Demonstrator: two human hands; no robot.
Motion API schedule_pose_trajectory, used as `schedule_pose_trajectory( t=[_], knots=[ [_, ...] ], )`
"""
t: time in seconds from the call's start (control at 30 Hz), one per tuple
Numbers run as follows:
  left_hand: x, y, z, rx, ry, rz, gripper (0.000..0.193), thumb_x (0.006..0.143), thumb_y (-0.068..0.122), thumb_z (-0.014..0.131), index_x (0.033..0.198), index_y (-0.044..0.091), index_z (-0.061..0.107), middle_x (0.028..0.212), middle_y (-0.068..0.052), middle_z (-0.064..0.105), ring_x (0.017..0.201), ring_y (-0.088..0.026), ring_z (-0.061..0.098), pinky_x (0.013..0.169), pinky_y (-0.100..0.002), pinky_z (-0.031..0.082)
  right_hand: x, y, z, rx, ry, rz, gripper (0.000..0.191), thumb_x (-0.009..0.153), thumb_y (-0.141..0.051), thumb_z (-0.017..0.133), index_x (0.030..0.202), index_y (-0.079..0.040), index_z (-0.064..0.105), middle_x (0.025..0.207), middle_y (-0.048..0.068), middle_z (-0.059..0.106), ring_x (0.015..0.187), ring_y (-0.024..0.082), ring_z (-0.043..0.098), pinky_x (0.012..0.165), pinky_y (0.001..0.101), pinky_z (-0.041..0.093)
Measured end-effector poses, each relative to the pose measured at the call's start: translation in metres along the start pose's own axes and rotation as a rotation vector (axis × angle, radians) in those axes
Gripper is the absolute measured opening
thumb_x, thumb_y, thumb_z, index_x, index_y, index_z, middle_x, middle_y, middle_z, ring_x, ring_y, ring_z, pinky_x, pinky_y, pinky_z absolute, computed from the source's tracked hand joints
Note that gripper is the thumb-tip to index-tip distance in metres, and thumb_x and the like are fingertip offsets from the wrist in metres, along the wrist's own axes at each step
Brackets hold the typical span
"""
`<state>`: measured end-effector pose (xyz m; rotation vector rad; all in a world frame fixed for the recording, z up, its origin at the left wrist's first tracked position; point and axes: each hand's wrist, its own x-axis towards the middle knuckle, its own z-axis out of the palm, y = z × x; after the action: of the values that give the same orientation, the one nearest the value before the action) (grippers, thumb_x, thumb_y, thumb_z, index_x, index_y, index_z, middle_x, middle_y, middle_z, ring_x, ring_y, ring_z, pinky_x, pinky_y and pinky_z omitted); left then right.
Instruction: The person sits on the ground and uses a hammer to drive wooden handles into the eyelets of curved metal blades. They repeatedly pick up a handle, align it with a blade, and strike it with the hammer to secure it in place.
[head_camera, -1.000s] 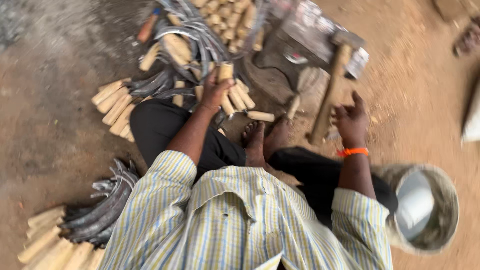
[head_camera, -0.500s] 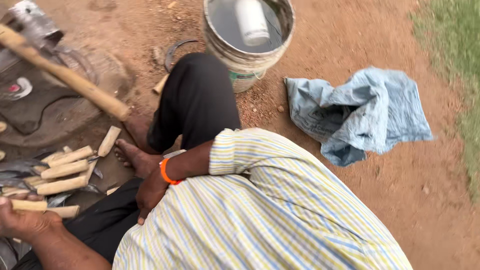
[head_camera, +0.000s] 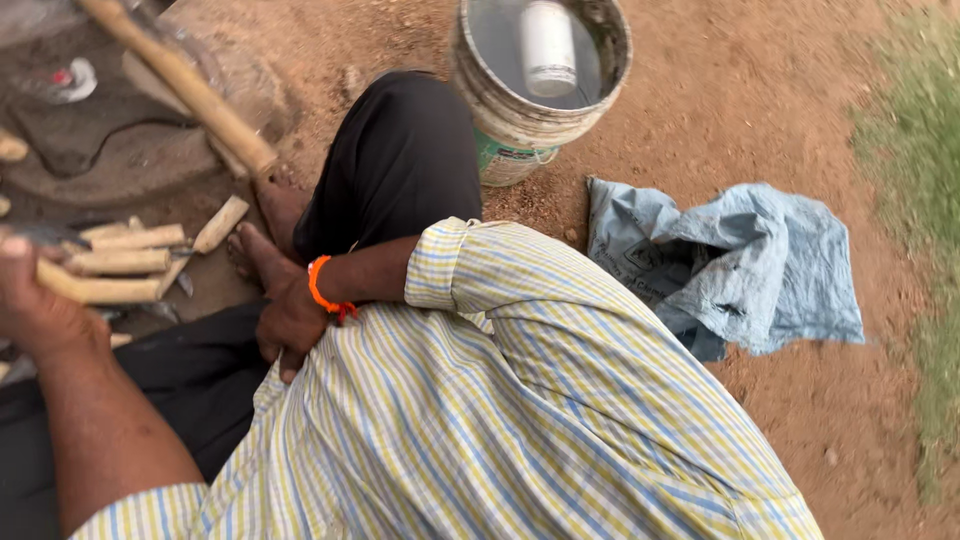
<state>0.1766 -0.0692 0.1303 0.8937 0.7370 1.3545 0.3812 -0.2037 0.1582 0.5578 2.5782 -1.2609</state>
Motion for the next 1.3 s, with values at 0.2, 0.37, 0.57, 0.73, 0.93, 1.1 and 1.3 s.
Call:
schedule_pose_trajectory(
  t=[0.2,0.37,0.57,0.73,0.93,1.1,1.3],
  knots=[
    [-0.016,0.001,0.015,0.168,-0.048,0.112,0.026,0.108,0.009,0.067,0.128,-0.002,0.056,0.091,-0.007,0.057,0.075,-0.014,0.057,0.073,-0.027,0.056,-0.013,-0.007,-0.010,0.063,-0.099,0.163,0.059,0.099,-0.057,0.051,0.103,-0.002,0.074,0.100,0.016,0.077,0.100,0.031,0.072,0.093,0.0461,0.051],
    [-0.019,0.002,0.021,0.100,-0.075,0.110,0.023,0.110,0.009,0.067,0.124,-0.003,0.053,0.096,-0.008,0.055,0.078,-0.015,0.056,0.070,-0.029,0.052,-0.018,-0.005,0.010,0.245,-0.040,0.291,0.066,0.097,-0.064,0.038,0.121,-0.012,0.072,0.116,0.011,0.073,0.111,0.029,0.063,0.099,0.0460,0.041],
    [-0.006,-0.009,0.008,0.117,-0.016,0.098,0.030,0.103,0.006,0.070,0.127,0.002,0.052,0.103,-0.006,0.056,0.079,-0.013,0.058,0.070,-0.029,0.056,-0.033,0.007,-0.009,0.168,0.003,0.319,0.061,0.100,-0.057,0.045,0.115,-0.007,0.076,0.110,0.014,0.077,0.106,0.032,0.070,0.097,0.0461,0.050],
    [0.016,-0.040,-0.016,0.074,0.004,0.110,0.034,0.101,0.002,0.073,0.129,0.002,0.054,0.101,-0.006,0.056,0.081,-0.014,0.058,0.071,-0.030,0.056,-0.105,0.008,-0.077,-0.230,0.216,0.476,0.046,0.089,-0.044,0.067,0.117,-0.007,0.069,0.092,0.020,0.073,0.088,0.039,0.069,0.077,0.0519,0.055],
    [0.045,-0.075,-0.043,0.016,0.208,-0.012,0.045,0.095,0.009,0.079,0.132,0.009,0.054,0.107,-0.004,0.067,0.085,-0.013,0.068,0.071,-0.027,0.059,-0.190,0.022,-0.194,-0.136,0.647,0.286,0.047,0.089,-0.018,0.075,0.133,-0.003,0.067,0.127,0.020,0.070,0.114,0.038,0.067,0.095,0.0455,0.054],
    [0.057,-0.064,-0.058,0.047,0.218,0.033,0.032,0.094,0.019,0.078,0.119,0.008,0.063,0.098,0.000,0.067,0.077,-0.009,0.063,0.066,-0.027,0.055,-0.175,0.082,-0.257,0.024,0.666,0.732,0.044,0.094,-0.019,0.073,0.137,-0.009,0.066,0.121,0.011,0.075,0.107,0.024,0.072,0.087,0.0370,0.058],
    [0.066,-0.040,-0.087,-0.030,0.358,0.017,0.034,0.095,0.024,0.080,0.117,0.005,0.063,0.096,0.000,0.065,0.080,-0.009,0.060,0.068,-0.029,0.052,-0.142,0.175,-0.263,0.408,0.414,0.754,0.055,0.091,-0.016,0.066,0.146,-0.009,0.061,0.122,0.012,0.075,0.109,0.021,0.069,0.091,0.0354,0.057]
  ],
)
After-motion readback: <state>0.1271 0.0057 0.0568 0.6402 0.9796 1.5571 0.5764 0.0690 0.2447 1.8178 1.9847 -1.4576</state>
